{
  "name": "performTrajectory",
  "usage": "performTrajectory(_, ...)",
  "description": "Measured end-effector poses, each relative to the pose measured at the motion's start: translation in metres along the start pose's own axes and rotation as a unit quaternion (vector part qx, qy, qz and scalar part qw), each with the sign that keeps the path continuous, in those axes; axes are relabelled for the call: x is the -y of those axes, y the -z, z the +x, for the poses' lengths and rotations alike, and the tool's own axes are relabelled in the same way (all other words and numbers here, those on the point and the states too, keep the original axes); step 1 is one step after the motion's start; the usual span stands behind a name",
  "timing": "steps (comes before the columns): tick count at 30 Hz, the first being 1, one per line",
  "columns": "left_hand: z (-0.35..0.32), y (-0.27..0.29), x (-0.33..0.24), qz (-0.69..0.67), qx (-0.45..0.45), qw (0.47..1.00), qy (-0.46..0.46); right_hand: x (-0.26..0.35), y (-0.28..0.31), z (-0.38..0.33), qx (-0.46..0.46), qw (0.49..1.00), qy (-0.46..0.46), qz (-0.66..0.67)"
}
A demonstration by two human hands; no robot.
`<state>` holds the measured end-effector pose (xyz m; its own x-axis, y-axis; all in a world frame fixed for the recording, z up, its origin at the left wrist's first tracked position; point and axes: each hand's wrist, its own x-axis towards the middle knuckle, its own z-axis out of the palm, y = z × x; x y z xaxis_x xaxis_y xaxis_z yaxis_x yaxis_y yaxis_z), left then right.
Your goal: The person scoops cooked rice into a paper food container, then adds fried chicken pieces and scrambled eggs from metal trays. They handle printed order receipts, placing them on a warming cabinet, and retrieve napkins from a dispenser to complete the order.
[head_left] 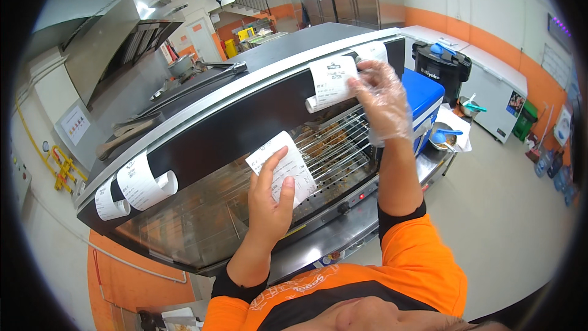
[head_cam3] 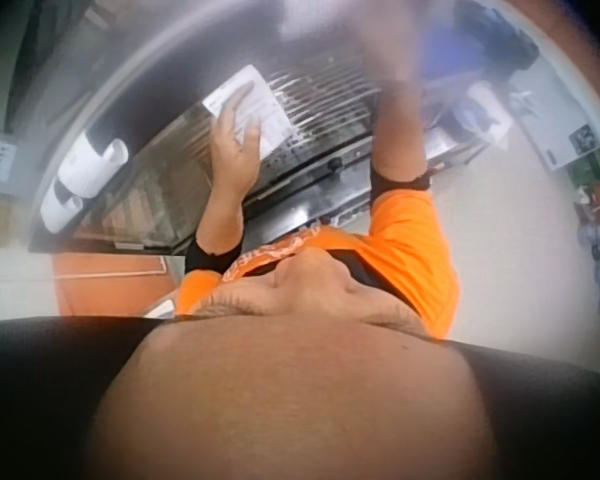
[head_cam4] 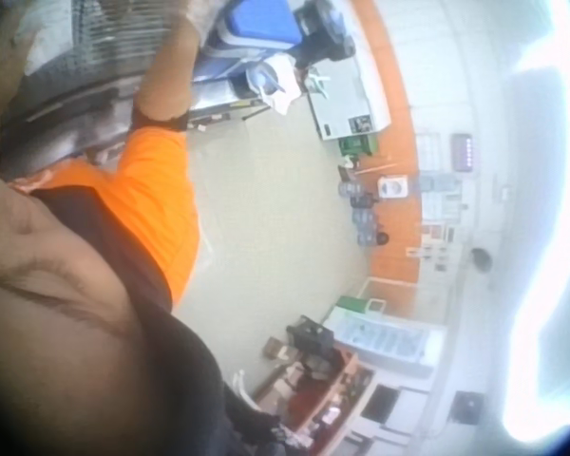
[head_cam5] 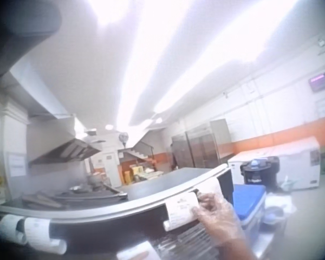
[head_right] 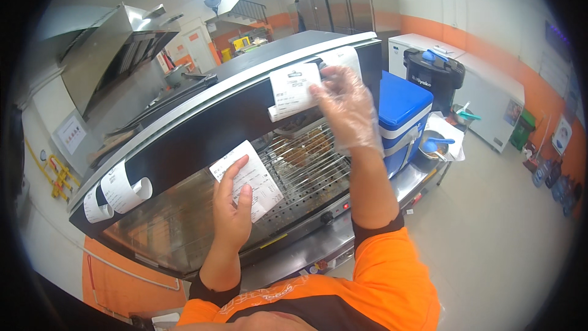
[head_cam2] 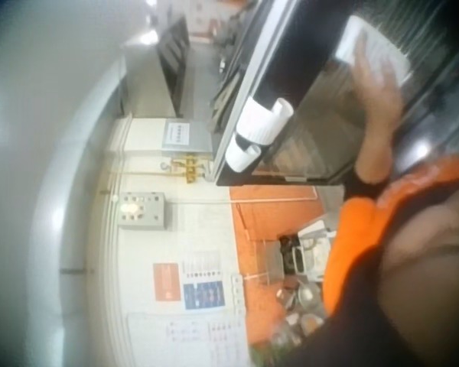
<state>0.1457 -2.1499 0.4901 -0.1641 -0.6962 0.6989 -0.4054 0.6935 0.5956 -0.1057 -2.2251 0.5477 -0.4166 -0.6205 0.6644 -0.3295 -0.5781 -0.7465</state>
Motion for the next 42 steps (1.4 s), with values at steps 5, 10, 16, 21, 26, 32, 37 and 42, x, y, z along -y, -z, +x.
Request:
performTrajectory(5,0.000,-0.005,0.007,0.028,-0.023,0.999,-0.007,-0.003,-0.016,-0.034,0.141,0.961,0.041,0.234)
performTrajectory(10,-0.010,0.000,0.021,0.043,-0.007,0.999,-0.023,0.018,-0.007,-0.088,0.198,0.963,0.021,0.181)
performTrajectory(16,-0.021,-0.011,0.038,0.041,-0.007,0.998,0.037,-0.009,-0.022,-0.125,0.200,0.900,-0.111,0.371)
performTrajectory(21,-0.032,-0.012,0.045,-0.037,0.074,0.997,0.009,-0.033,-0.025,-0.133,0.245,0.890,-0.116,0.367)
performTrajectory(26,-0.059,0.003,0.038,-0.039,0.124,0.983,0.131,-0.021,-0.024,-0.133,0.369,0.873,-0.148,0.281)
performTrajectory(32,-0.106,0.030,0.008,-0.082,0.120,0.972,0.187,0.013,-0.058,-0.162,0.222,0.875,-0.101,0.418)
performTrajectory(37,-0.212,0.072,-0.013,-0.035,-0.051,0.957,0.285,0.049,-0.086,-0.209,0.246,0.885,-0.007,0.396)
performTrajectory(42,-0.311,0.111,-0.078,-0.060,-0.304,0.901,0.303,0.109,-0.073,-0.273,0.368,0.848,-0.017,0.382)
